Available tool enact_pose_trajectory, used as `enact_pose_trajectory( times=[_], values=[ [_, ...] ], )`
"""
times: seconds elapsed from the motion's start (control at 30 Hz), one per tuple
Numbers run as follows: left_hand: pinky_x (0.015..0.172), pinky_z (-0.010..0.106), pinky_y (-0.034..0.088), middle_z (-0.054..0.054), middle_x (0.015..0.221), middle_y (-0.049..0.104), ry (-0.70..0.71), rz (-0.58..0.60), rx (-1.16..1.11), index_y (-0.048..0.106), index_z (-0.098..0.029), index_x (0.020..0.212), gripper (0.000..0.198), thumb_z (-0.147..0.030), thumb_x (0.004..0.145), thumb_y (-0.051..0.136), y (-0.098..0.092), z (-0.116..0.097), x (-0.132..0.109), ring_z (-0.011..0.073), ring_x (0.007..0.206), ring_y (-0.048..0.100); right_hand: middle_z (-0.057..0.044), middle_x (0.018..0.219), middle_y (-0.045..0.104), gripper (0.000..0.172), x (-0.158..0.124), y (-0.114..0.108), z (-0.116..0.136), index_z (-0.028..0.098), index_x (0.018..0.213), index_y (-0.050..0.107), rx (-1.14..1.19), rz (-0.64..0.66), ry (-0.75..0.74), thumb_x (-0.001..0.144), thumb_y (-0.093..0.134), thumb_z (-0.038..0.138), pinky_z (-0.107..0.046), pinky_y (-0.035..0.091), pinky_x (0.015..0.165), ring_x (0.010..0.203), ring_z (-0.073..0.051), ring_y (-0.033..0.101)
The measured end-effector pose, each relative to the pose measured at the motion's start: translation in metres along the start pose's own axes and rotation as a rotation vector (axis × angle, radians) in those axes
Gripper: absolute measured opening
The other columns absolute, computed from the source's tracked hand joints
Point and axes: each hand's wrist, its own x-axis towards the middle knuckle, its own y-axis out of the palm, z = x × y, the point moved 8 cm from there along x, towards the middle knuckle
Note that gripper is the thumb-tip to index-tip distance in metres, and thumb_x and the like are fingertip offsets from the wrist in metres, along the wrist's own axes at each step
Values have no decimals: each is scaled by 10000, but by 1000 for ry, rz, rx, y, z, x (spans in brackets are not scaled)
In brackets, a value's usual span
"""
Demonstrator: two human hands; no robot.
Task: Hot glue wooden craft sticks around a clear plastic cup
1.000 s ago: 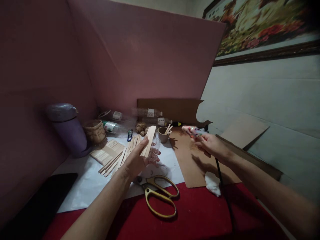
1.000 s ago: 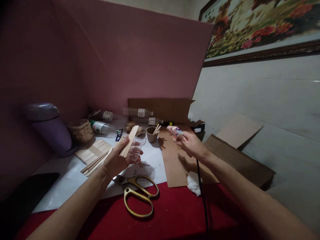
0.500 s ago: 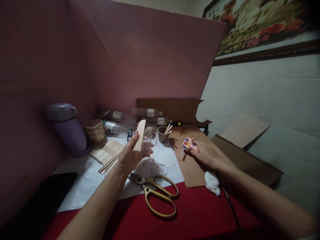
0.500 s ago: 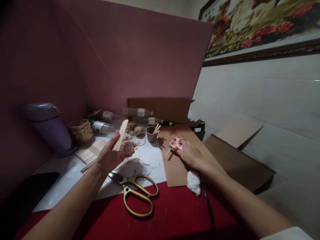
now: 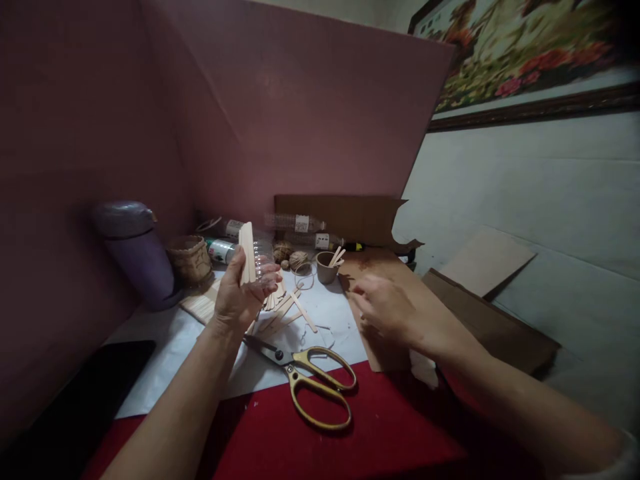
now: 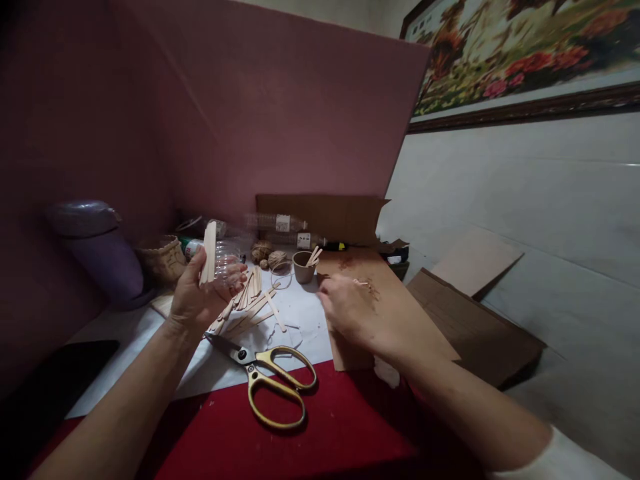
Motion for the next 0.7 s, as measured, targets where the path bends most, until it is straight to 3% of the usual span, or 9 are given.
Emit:
enact_pose_trajectory(
  times=[0.07,0.17,0.3,0.4,0.57,0.63,0.7],
  values=[
    [479,277,554,138,707,701,1,4,5,595,-92,930,419,-476,974,434,1,0,0,207,547,684,-93,944,751,216,14,12,26,178,900,733,171,50,-13,895,517,192,-292,432,761,856,-204,658],
    [474,276,552,126,703,693,0,8,10,590,-102,921,386,-445,980,424,1,1,0,200,537,678,-110,994,755,200,37,39,54,162,922,731,235,101,7,879,536,185,-288,422,774,921,-220,666],
    [453,263,540,103,695,680,-2,22,-6,591,-112,912,333,-426,951,487,0,4,1,185,518,663,-187,1088,732,260,58,73,73,104,1050,703,254,167,59,824,587,155,-295,414,731,985,-269,662],
    [450,256,539,85,698,671,-8,35,-12,590,-116,919,309,-422,916,546,-2,7,2,189,544,675,-213,1046,732,296,66,87,76,75,1019,701,295,168,103,749,580,56,-293,391,681,944,-278,665],
    [462,251,546,90,733,676,-20,51,6,595,-114,932,299,-409,900,569,-2,12,4,180,563,675,-83,687,681,138,75,78,63,148,611,617,473,98,138,674,573,34,-273,358,623,732,-197,623],
    [463,251,547,95,736,680,-21,55,12,600,-113,938,297,-406,897,578,-1,14,4,178,560,672,-28,599,608,136,77,63,52,169,601,570,579,45,160,715,560,94,-261,353,579,619,-149,567],
    [465,255,546,100,732,683,-31,52,26,608,-104,940,298,-396,917,551,1,16,2,180,549,670,16,575,558,91,76,43,42,189,720,573,720,-12,191,788,518,212,-246,335,506,509,-114,492]
  ],
)
